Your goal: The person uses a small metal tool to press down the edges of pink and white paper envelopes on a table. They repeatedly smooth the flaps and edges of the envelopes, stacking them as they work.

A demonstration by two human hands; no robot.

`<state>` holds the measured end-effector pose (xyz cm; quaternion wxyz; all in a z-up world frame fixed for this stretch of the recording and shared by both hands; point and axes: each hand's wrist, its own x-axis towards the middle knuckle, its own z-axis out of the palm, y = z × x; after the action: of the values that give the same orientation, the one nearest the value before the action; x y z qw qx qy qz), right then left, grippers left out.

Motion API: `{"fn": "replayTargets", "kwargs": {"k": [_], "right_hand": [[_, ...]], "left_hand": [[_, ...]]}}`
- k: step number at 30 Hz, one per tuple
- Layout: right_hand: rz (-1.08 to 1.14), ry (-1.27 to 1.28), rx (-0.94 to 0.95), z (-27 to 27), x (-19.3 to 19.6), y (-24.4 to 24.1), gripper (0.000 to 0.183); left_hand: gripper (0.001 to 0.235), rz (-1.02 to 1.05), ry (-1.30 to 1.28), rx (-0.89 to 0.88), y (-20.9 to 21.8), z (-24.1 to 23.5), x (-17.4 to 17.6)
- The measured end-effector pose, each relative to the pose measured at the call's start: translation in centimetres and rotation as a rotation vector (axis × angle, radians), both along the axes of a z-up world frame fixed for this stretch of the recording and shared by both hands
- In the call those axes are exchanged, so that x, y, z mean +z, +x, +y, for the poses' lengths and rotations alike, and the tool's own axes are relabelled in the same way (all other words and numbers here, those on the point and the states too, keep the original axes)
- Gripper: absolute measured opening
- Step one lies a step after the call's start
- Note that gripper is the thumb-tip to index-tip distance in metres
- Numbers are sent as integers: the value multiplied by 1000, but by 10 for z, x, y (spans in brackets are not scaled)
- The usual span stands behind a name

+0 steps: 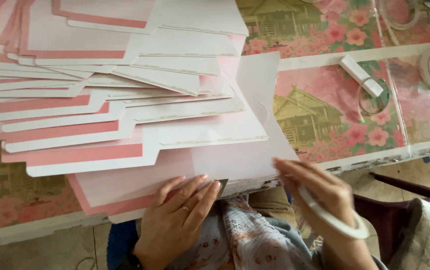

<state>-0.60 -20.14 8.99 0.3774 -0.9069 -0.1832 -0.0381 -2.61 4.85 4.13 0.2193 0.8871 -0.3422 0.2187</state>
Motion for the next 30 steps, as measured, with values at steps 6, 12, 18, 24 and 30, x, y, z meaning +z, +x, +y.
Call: {"fn": "replayTargets", "kwargs": {"k": [6,12,18,24,30], "right_hand": [[-120,12,-275,-34,-29,1,14],[-182,41,-266,-42,-34,7,9],[-36,259,-209,-53,-53,11,5],[44,151,-223,-51,-43,8,7],[-379,395,-291,-34,-37,20,5]], "left_hand": [[30,8,48,-18,2,-1,2],[24,-148,-6,6,3,-11,-28],[72,105,-41,-68,10,-82,-17],[44,-117,-49,-164,32,-121,-2],[36,-336,67,37,49,-64,11]]}}
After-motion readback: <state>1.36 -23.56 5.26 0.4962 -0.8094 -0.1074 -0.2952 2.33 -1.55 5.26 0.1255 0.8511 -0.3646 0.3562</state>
